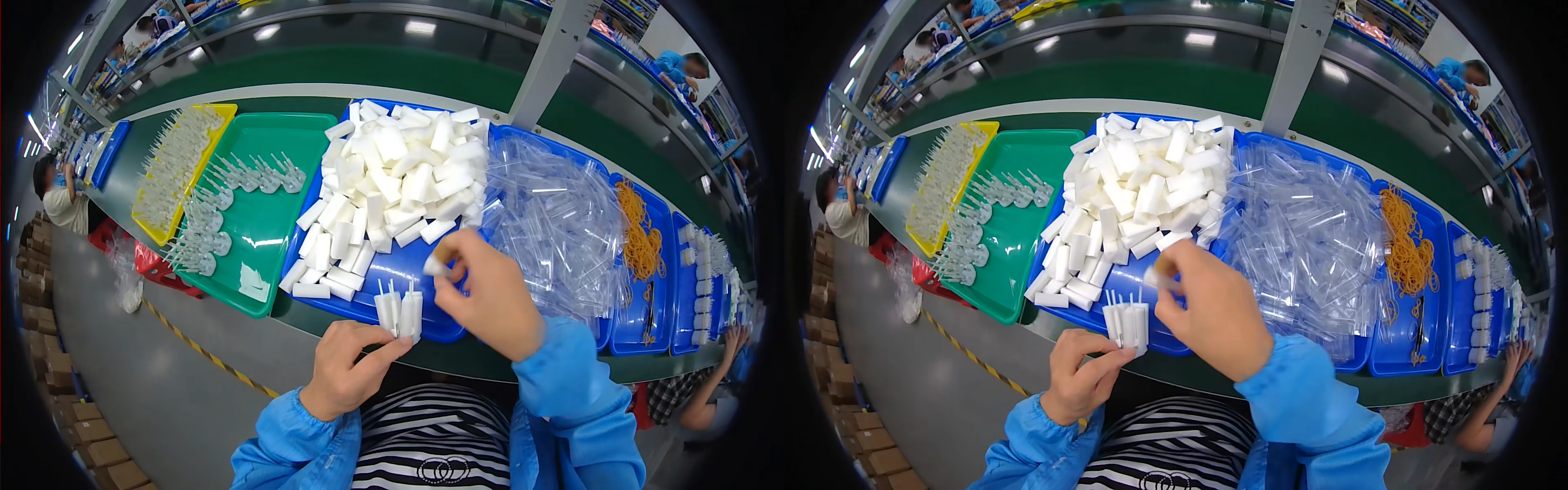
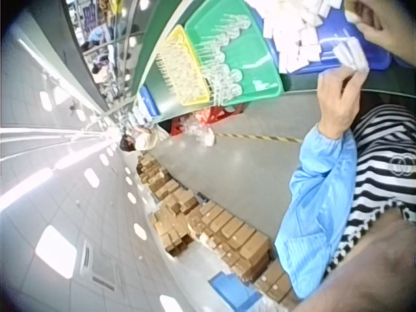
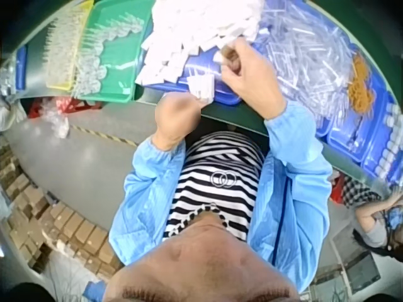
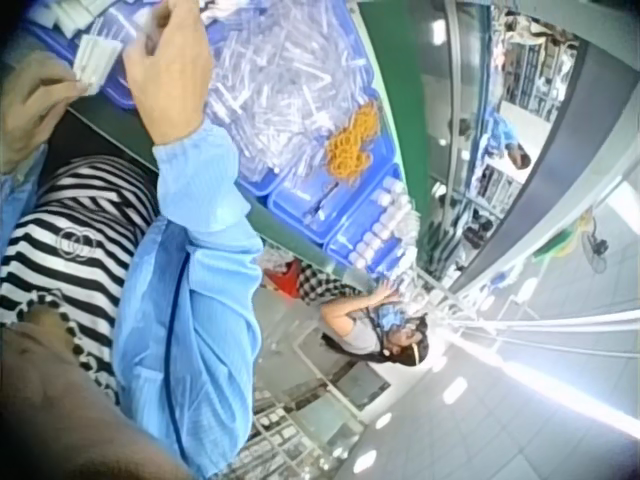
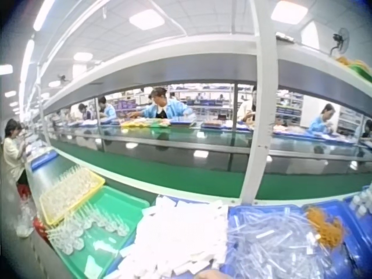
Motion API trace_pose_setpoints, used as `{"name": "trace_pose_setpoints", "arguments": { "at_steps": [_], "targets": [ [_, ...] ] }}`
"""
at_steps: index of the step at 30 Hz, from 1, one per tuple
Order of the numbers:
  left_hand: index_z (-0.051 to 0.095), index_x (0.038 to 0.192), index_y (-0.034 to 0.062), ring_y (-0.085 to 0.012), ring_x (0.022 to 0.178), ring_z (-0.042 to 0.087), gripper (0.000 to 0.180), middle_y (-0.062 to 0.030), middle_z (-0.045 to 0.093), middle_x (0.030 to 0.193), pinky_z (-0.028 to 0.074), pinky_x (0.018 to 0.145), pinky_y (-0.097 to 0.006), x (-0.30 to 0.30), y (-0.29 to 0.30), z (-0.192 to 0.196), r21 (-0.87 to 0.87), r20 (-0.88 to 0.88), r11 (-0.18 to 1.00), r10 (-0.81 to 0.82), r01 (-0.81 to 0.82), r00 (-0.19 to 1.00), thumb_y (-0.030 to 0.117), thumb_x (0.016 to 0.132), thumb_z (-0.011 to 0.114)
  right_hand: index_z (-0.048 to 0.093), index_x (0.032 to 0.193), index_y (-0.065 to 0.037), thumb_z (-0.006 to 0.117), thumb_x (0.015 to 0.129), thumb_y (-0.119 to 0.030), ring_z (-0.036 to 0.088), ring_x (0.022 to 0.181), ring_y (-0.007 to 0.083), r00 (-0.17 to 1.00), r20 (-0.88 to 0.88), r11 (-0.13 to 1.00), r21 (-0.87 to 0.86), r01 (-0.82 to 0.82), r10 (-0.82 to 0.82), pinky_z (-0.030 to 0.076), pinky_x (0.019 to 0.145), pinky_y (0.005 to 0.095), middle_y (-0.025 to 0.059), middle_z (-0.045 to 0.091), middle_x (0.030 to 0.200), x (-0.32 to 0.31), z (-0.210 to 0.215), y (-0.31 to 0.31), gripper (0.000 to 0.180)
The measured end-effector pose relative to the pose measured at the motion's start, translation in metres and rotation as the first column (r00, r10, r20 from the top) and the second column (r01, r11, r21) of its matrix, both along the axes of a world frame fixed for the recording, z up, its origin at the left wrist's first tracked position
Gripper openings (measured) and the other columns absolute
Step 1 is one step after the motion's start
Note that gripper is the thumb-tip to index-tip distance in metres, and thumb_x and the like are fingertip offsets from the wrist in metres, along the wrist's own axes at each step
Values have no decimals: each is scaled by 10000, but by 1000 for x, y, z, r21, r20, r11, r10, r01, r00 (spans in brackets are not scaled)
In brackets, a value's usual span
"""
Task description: The person assembles small white cylindrical components by inserting clear plastic tubes into them and securing each set with a yellow rubber band. The person places the finished bundles into a blue tray and repeats the process with new components from a pile.
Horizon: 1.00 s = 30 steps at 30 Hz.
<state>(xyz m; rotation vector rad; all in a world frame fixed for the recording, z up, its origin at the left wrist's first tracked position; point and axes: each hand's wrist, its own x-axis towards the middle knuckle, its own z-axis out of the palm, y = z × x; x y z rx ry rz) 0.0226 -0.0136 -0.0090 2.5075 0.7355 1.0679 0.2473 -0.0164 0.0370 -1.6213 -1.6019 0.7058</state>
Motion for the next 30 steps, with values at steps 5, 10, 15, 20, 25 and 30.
{"name": "trace_pose_setpoints", "arguments": {
  "at_steps": [5, 10, 15, 20, 25, 30],
  "targets": [
    [761, 1074, 130, -167, 778, 588, 358, 11, 637, 942, 435, 665, -304, 4, -1, 18, 21, -81, 990, -135, 137, 988, 85, 720, 731, 550, 1253, -18, 719, 903, -73, 681, 796, 148, 734, -673, 989, -150, -17, -89, 544, 699, 286, 82, 675, 889, 3, 15, -5, 393],
    [756, 1094, 138, -127, 760, 557, 347, 34, 607, 945, 432, 675, -278, 9, -5, 38, -3, -166, 973, -229, 232, 959, 111, 751, 710, 562, 1198, -4, 784, 861, -125, 649, 776, 111, 839, -545, 993, -103, -62, -4, 514, 685, 261, 61, 662, 815, 8, 0, -7, 421],
    [754, 1101, 147, -105, 784, 569, 344, 31, 601, 956, 435, 697, -261, 11, -10, 42, 22, -204, 966, -248, 258, 947, 118, 760, 715, 586, 1038, -3, 814, 837, -166, 619, 729, 95, 866, -498, 993, -120, -21, -42, 477, 640, 254, 47, 651, 761, 12, -3, -8, 344],
    [754, 1100, 146, -99, 791, 576, 346, 29, 596, 967, 434, 697, -258, 13, -10, 44, 20, -203, 956, -282, 292, 938, 119, 757, 718, 606, 921, -4, 804, 849, -180, 591, 663, 97, 872, -488, 996, -84, 3, -44, 473, 621, 270, 47, 648, 743, 12, -6, -9, 275],
    [757, 1095, 141, -103, 773, 566, 337, 29, 591, 975, 436, 696, -262, 13, -8, 48, 25, -233, 961, -262, 275, 936, 120, 761, 714, 636, 860, -31, 796, 840, -173, 588, 691, 120, 889, -456, 992, -123, -14, -44, 459, 649, 293, 52, 650, 780, 11, 3, -12, 215],
    [771, 1111, 172, -122, 713, 534, 414, 34, 586, 948, 399, 635, -277, 16, -13, 42, 41, -194, 957, -275, 288, 942, 76, 709, 753, 676, 863, -89, 783, 831, -190, 569, 807, 174, 991, -4, 973, 190, -133, 136, 391, 802, 338, 18, 634, 794, 11, 4, -15, 151]
  ]
}}
